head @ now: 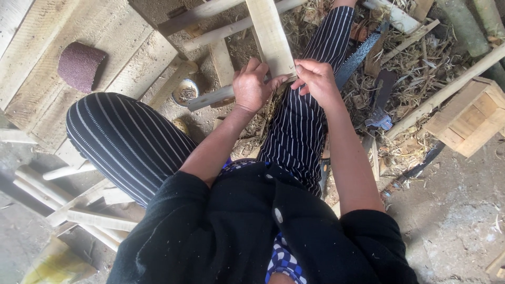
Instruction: The person assembles a wooden frame by hammering nails into the joints. They use a hammer to drive nails into the wood, occasionally picking up additional nails from a small container on the floor.
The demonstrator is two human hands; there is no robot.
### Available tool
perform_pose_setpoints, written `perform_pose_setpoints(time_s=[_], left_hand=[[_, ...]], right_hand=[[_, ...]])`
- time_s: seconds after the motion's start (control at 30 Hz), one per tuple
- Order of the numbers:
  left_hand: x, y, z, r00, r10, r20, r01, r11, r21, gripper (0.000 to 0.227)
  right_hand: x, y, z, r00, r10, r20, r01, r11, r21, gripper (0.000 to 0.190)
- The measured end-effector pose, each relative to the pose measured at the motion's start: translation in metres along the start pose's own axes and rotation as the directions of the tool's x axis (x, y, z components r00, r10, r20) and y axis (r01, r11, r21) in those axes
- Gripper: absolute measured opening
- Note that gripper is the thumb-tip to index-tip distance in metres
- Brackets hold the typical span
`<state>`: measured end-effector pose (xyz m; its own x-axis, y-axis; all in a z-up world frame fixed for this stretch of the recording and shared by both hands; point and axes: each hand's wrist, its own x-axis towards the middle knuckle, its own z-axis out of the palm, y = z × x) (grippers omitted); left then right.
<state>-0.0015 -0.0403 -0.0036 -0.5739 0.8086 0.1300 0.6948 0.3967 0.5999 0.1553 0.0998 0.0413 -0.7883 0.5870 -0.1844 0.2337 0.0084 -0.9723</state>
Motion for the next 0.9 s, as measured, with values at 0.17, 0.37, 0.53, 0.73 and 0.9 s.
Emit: perform_pose_setpoints(time_s=[0.17, 0.37, 0.53, 0.73, 0.9], left_hand=[[0.003, 0.003, -0.002, 1.0, -0.003, 0.006, 0.003, 1.0, 0.005, 0.055], [0.0, 0.009, -0.008, 0.999, -0.039, 0.011, 0.039, 0.998, -0.045, 0.055], [0.003, 0.024, -0.003, 0.986, 0.111, -0.122, -0.097, 0.988, 0.116, 0.044], [0.014, 0.038, 0.0, 0.947, 0.191, -0.258, -0.21, 0.976, -0.048, 0.014], [0.014, 0.039, 0.005, 0.896, 0.282, -0.345, -0.32, 0.945, -0.059, 0.008]], right_hand=[[0.004, 0.001, 0.008, 0.997, -0.008, -0.074, 0.008, 1.0, -0.006, 0.029], [0.005, 0.003, 0.014, 0.985, 0.069, -0.159, -0.068, 0.998, 0.01, 0.029], [0.007, 0.0, 0.015, 0.984, 0.07, -0.165, -0.077, 0.997, -0.033, 0.024], [0.005, -0.018, 0.012, 0.986, 0.13, -0.101, -0.129, 0.992, 0.012, 0.017], [0.006, -0.02, 0.013, 0.986, 0.119, -0.12, -0.121, 0.993, -0.013, 0.018]])
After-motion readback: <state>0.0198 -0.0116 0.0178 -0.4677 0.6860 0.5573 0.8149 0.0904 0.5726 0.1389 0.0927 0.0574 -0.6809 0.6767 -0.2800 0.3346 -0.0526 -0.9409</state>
